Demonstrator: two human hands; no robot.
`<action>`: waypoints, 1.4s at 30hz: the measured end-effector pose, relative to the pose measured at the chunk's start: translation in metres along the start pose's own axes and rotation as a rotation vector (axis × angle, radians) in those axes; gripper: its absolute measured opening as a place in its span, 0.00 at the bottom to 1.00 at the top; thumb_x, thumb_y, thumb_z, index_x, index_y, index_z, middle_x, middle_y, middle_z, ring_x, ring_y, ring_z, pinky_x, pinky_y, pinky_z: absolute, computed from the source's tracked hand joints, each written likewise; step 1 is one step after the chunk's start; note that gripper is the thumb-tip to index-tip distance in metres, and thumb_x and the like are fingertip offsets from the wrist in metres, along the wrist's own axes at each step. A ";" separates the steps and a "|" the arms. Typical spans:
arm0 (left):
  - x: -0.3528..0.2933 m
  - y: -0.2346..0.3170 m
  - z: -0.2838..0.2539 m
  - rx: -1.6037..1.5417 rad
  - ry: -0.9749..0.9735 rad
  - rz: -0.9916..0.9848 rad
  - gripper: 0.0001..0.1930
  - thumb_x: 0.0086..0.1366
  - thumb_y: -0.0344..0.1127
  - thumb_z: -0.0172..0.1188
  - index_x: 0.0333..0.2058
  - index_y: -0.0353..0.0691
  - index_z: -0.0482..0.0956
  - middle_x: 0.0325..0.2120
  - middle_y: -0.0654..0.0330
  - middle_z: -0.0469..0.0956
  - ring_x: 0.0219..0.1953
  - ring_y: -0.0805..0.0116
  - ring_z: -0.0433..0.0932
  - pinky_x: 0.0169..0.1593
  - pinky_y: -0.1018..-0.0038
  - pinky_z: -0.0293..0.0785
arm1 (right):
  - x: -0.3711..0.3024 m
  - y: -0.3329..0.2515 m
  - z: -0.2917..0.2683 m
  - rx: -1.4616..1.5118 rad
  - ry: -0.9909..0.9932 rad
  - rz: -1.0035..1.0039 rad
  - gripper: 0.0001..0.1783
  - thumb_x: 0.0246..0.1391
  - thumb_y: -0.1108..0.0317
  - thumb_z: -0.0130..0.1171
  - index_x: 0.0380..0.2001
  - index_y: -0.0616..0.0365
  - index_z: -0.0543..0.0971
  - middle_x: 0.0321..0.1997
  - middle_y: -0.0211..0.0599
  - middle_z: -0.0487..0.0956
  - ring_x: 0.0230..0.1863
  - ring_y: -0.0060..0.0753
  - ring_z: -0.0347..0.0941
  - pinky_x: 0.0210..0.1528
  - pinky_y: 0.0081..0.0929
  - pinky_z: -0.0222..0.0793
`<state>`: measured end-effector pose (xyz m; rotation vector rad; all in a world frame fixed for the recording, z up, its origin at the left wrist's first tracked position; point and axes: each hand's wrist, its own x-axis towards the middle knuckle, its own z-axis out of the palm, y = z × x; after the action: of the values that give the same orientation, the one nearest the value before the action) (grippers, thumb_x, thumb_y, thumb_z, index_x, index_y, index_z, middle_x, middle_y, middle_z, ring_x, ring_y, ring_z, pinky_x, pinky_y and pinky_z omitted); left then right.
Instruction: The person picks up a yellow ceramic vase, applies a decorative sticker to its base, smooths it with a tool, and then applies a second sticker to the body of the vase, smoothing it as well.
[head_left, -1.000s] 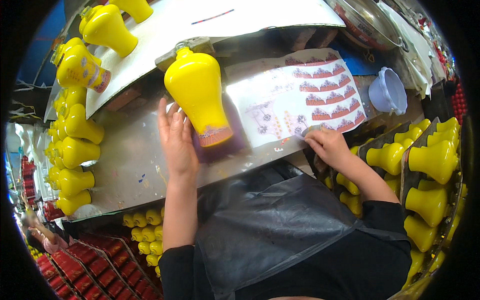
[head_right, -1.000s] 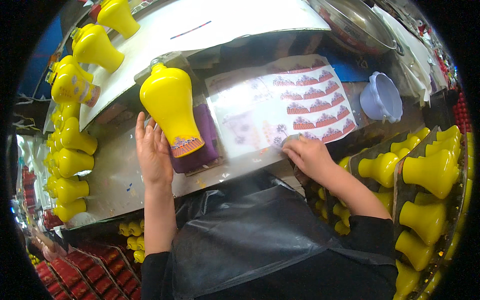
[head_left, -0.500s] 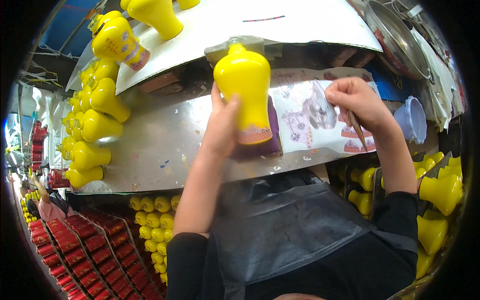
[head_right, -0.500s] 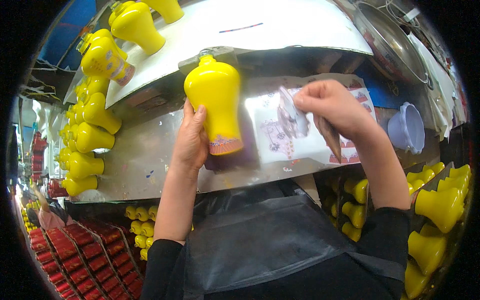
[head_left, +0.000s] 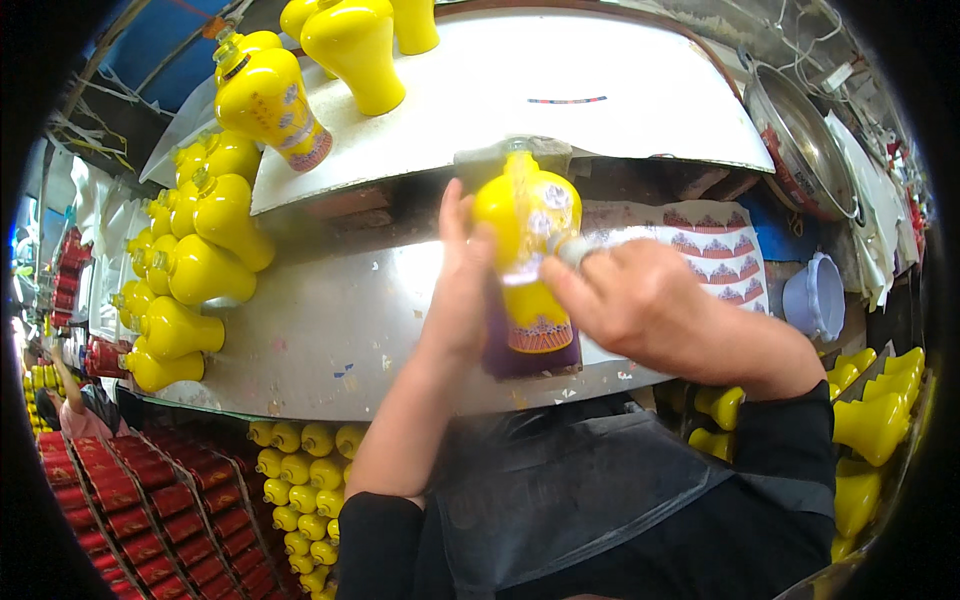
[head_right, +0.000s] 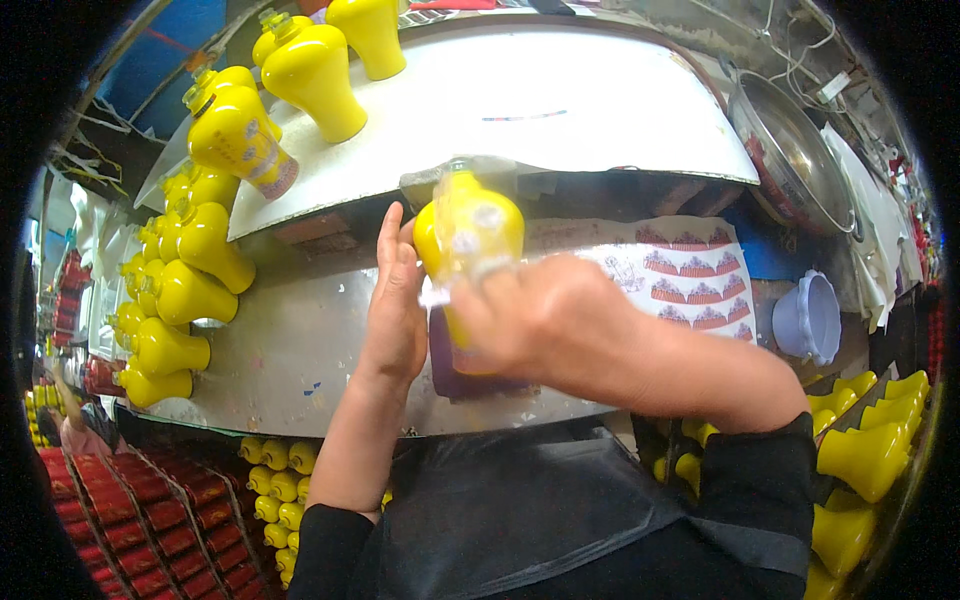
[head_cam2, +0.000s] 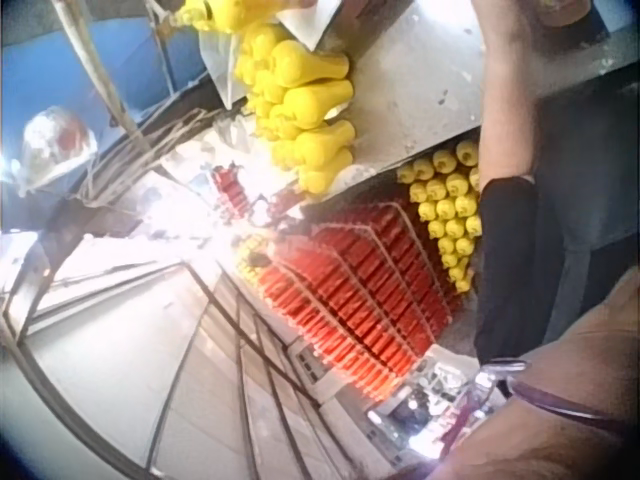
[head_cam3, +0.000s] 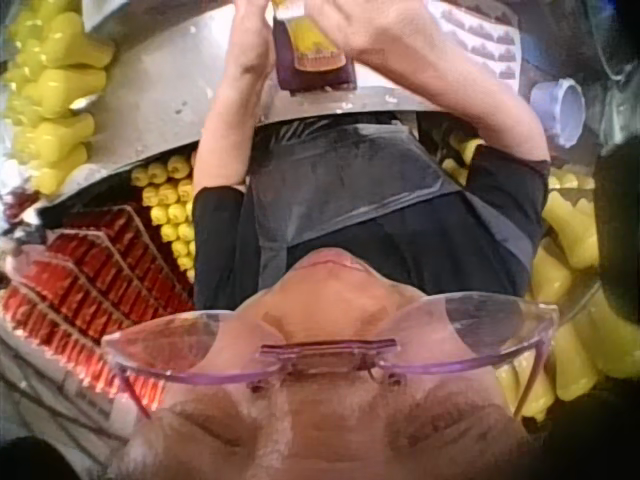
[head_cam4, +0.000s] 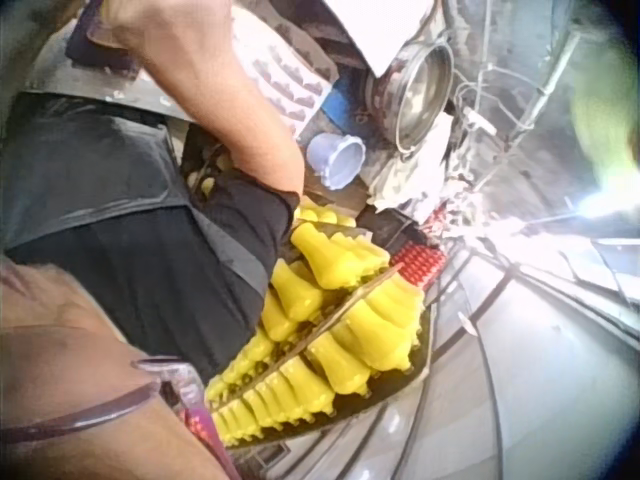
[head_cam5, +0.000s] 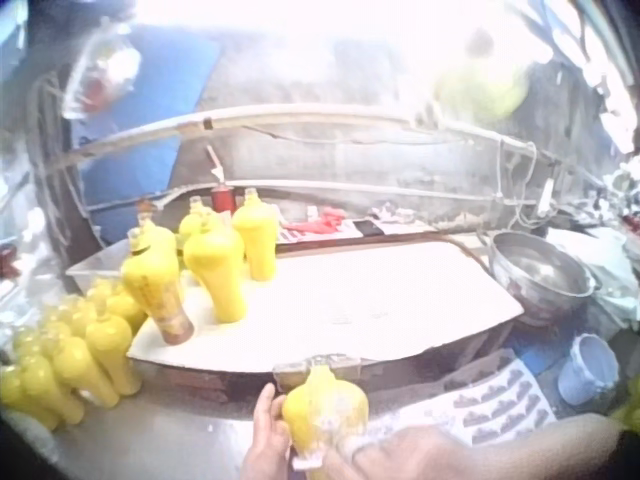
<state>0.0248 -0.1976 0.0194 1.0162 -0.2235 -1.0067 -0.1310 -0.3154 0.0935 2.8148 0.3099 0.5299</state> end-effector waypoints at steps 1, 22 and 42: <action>-0.001 0.003 0.004 0.080 0.025 0.033 0.41 0.74 0.41 0.55 0.77 0.42 0.43 0.72 0.45 0.54 0.73 0.53 0.57 0.75 0.59 0.51 | 0.000 -0.007 0.006 -0.034 0.043 -0.019 0.10 0.56 0.65 0.60 0.24 0.50 0.71 0.18 0.25 0.68 0.16 0.21 0.70 0.17 0.22 0.64; 0.002 -0.020 -0.027 1.191 0.035 0.966 0.27 0.73 0.46 0.55 0.66 0.38 0.71 0.65 0.44 0.67 0.69 0.46 0.62 0.73 0.55 0.55 | -0.030 -0.011 0.040 0.471 0.094 0.640 0.16 0.60 0.59 0.67 0.44 0.59 0.78 0.37 0.49 0.81 0.33 0.45 0.83 0.34 0.35 0.79; 0.021 -0.039 -0.033 1.468 -0.037 0.937 0.53 0.59 0.59 0.67 0.73 0.34 0.52 0.70 0.39 0.55 0.72 0.38 0.54 0.73 0.45 0.48 | 0.003 0.016 0.071 0.402 0.163 0.481 0.23 0.60 0.59 0.65 0.59 0.40 0.82 0.32 0.45 0.77 0.25 0.45 0.80 0.30 0.37 0.78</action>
<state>0.0324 -0.1993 -0.0354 1.8795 -1.4523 0.1788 -0.0987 -0.3451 0.0356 3.2519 -0.2773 0.8862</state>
